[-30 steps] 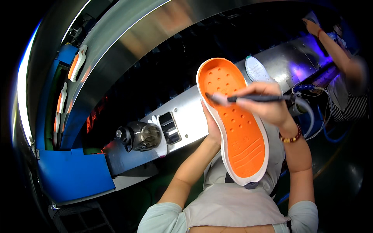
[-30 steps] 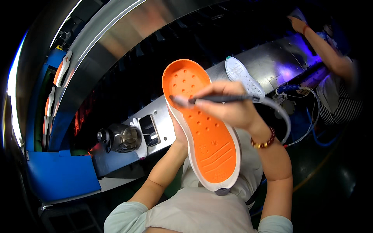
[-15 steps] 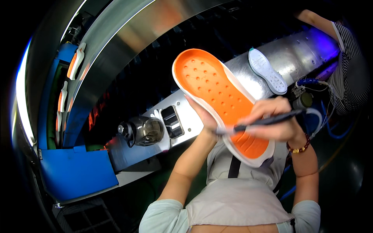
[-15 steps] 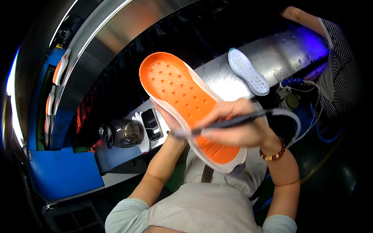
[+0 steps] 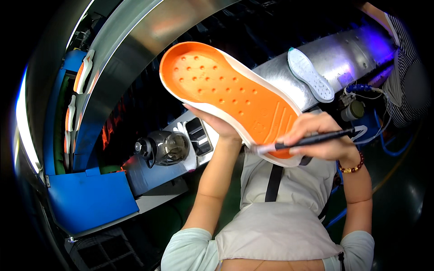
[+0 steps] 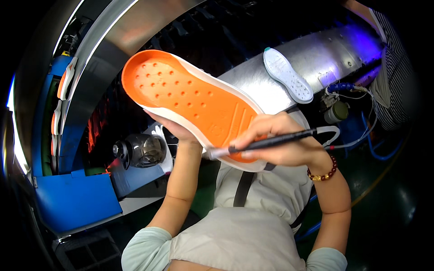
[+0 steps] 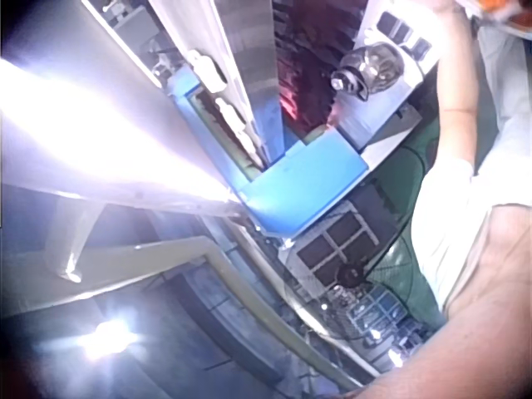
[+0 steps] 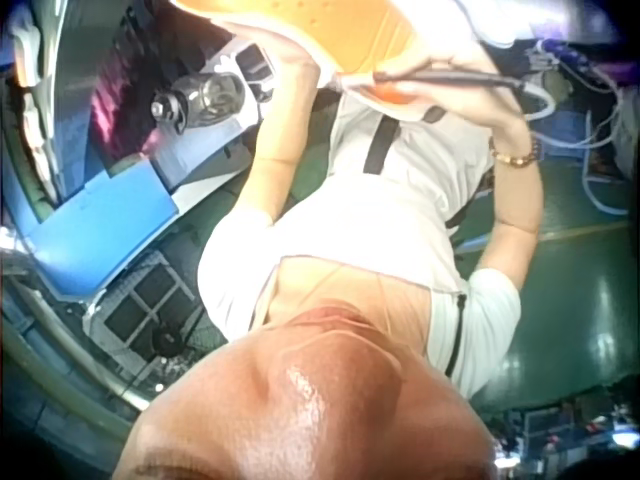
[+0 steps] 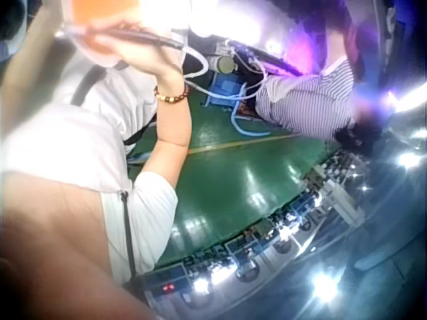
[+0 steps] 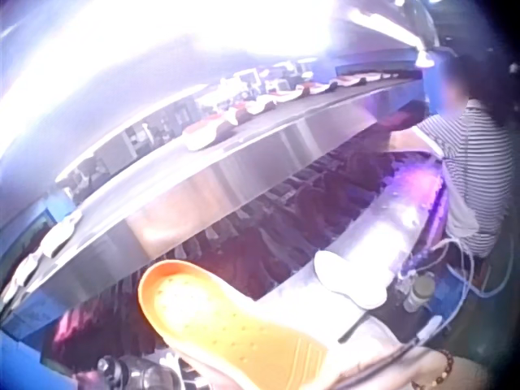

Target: The person repeatedly picks up orange shoe soles from a conveyor belt and scrubs them with a brush. They handle the soles one at a time, scrubbing the bottom surface and then placing them back on the belt.

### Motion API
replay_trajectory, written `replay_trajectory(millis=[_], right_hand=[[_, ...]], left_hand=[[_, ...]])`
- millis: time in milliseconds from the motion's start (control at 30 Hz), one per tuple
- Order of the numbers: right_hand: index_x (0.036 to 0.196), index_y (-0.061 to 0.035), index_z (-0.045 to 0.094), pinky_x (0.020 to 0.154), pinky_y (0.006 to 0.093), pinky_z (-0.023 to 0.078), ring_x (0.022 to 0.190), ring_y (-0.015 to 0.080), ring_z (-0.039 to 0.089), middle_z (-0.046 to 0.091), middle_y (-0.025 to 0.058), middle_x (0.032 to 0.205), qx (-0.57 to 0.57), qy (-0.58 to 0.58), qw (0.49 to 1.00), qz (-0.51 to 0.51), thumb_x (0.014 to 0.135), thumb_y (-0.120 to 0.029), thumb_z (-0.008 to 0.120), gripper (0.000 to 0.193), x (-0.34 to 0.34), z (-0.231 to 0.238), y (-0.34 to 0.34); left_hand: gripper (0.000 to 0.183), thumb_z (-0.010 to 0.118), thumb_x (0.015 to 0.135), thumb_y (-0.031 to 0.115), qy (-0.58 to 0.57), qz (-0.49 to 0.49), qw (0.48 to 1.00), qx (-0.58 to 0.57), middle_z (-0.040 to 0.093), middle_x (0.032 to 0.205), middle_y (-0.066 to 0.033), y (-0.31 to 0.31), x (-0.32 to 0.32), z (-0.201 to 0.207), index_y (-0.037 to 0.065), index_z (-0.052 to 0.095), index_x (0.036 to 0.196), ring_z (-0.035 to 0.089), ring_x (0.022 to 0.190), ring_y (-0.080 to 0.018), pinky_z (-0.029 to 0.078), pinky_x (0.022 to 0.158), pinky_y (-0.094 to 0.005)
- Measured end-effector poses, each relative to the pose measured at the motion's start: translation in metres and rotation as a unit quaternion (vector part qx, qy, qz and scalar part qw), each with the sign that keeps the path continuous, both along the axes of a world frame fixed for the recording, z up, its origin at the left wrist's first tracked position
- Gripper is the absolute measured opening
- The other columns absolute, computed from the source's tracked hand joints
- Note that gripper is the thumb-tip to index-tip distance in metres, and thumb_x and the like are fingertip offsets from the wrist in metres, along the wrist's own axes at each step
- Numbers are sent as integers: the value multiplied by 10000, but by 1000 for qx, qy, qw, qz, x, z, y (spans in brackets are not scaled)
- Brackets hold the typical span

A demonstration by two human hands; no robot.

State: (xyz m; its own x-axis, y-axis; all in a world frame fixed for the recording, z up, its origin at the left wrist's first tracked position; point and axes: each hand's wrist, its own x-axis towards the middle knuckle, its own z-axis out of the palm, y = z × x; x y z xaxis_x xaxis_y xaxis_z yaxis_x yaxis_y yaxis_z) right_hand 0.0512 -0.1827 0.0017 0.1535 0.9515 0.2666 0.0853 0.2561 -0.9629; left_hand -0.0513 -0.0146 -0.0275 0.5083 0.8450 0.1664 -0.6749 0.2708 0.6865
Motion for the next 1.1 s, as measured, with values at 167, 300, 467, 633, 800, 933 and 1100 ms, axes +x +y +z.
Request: replay_trajectory(millis=[167,300,467,633,800,933,1100], right_hand=[[812,13,591,644,210,468,714,125,582,608,104,798,-24,28,995,-94,663,21,609,150,13,-7,-10],[768,-28,611,699,255,442,772,155,564,615,79,795,-11,-59,998,2,594,10,656,184,3,-9,-17],[793,-52,631,675,229,416,756,126,515,613,41,772,-7,-61,991,-117,602,3,658,201,12,-22,-28],[772,-56,634,783,276,381,882,165,481,622,63,820,28,-54,998,28,594,-25,671,185,13,-27,-30],[783,34,578,793,333,432,860,240,556,580,188,868,56,256,965,-21,613,78,589,175,15,-36,-25],[837,34,538,794,324,438,854,236,567,579,190,868,84,365,926,-46,662,59,575,181,-10,-18,-8],[837,33,532,776,292,441,842,210,564,574,171,874,70,217,965,-129,685,58,554,156,-25,-13,-8]], left_hand=[[703,181,771,628,15,-1,1000,18,303,1258,-35,7,-1,6,117,229,1252,337,1127,-183,287,943,-311],[689,192,778,618,26,-15,999,18,319,1248,-33,15,-3,8,115,244,1245,351,1115,-178,301,930,-304],[691,200,774,622,28,-32,999,17,348,1229,-27,16,0,14,112,268,1235,366,1101,-167,314,920,-300],[684,206,776,619,47,-47,997,34,357,1221,-25,19,0,28,110,284,1226,383,1083,-162,323,912,-296],[771,211,753,648,-48,-154,987,20,353,1228,-61,19,13,53,44,273,1228,387,1079,-187,314,919,-305],[933,182,688,725,-76,-150,985,-34,341,1232,-132,-22,-5,33,-34,256,1224,356,1101,-214,285,934,-309],[639,370,756,470,-219,-285,931,-63,478,1090,-182,-28,-14,3,-48,383,1129,503,954,-248,391,847,-351]])
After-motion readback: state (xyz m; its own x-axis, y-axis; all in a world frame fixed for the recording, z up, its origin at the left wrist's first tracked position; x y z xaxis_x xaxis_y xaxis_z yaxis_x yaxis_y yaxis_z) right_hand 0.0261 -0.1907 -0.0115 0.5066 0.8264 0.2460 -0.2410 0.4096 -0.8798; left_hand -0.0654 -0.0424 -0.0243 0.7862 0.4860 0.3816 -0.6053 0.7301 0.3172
